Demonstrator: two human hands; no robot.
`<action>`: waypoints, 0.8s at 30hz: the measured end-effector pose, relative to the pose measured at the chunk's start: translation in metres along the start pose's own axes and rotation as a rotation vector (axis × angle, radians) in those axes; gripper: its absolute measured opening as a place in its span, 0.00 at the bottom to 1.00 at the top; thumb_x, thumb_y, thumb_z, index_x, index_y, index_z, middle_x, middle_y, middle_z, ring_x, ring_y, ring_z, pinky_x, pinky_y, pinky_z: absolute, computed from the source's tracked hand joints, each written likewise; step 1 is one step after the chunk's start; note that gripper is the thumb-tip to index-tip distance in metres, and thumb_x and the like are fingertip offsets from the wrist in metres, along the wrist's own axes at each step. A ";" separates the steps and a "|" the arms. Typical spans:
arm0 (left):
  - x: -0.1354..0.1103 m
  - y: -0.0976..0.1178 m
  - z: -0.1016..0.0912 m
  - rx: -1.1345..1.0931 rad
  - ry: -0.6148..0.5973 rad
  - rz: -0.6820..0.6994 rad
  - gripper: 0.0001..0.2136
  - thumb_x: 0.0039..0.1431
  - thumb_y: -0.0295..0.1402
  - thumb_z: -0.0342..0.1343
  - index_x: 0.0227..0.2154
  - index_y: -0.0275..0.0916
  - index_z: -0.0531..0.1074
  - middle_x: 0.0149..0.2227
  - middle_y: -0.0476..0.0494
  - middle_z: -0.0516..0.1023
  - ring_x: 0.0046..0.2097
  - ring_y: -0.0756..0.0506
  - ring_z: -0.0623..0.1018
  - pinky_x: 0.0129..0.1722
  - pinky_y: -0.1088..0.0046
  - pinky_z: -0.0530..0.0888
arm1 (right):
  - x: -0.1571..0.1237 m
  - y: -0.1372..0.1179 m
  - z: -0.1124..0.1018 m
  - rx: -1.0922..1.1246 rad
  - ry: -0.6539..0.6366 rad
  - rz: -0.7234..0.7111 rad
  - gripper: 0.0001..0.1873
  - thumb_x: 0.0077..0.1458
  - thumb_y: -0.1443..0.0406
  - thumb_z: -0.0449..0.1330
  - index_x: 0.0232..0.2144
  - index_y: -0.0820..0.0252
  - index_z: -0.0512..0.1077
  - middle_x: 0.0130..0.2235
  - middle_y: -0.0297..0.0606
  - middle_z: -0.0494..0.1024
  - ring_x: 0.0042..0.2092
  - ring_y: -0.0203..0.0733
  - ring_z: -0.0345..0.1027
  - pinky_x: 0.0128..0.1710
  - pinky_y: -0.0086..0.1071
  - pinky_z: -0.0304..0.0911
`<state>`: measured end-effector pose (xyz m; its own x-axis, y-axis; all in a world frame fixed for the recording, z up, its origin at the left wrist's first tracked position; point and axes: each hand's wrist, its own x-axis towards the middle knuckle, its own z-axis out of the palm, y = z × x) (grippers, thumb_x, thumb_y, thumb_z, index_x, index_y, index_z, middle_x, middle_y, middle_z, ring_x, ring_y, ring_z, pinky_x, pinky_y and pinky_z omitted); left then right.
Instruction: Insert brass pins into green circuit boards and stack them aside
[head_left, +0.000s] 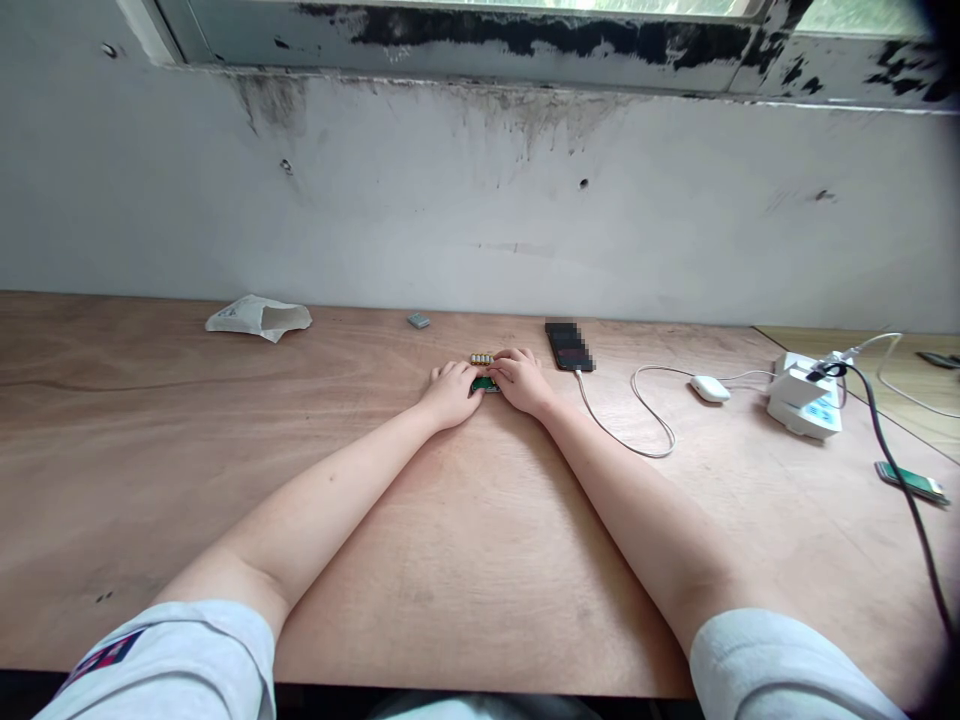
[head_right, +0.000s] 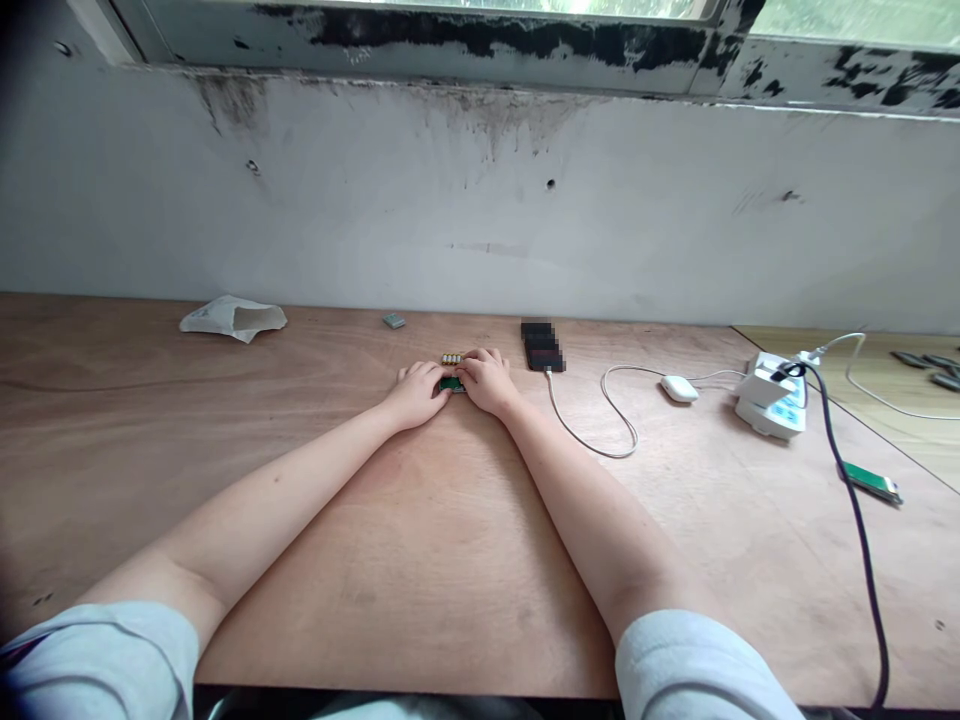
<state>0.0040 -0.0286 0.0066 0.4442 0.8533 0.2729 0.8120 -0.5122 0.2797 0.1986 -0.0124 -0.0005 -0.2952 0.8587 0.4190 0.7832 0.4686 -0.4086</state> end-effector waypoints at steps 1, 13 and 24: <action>0.000 0.000 0.000 0.001 0.002 0.001 0.15 0.66 0.38 0.52 0.52 0.45 0.73 0.53 0.40 0.75 0.57 0.36 0.70 0.56 0.53 0.66 | 0.000 0.000 0.001 0.000 0.005 0.011 0.14 0.66 0.61 0.54 0.41 0.53 0.81 0.53 0.43 0.75 0.57 0.54 0.58 0.57 0.49 0.54; 0.001 -0.001 0.001 0.002 -0.002 0.006 0.14 0.66 0.38 0.53 0.53 0.46 0.73 0.53 0.41 0.76 0.57 0.36 0.70 0.56 0.54 0.66 | 0.008 -0.002 0.004 0.119 0.024 0.178 0.09 0.61 0.62 0.59 0.34 0.56 0.79 0.51 0.42 0.78 0.58 0.54 0.59 0.58 0.49 0.53; 0.003 -0.002 0.001 0.008 -0.002 -0.005 0.13 0.66 0.40 0.53 0.49 0.44 0.73 0.52 0.40 0.76 0.57 0.36 0.71 0.53 0.54 0.67 | 0.006 -0.004 0.005 0.051 0.016 0.077 0.14 0.63 0.56 0.60 0.30 0.55 0.78 0.50 0.42 0.78 0.56 0.54 0.59 0.56 0.48 0.55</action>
<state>0.0038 -0.0251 0.0062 0.4410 0.8562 0.2693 0.8173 -0.5071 0.2738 0.1910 -0.0079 -0.0001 -0.2260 0.8895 0.3970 0.7746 0.4113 -0.4804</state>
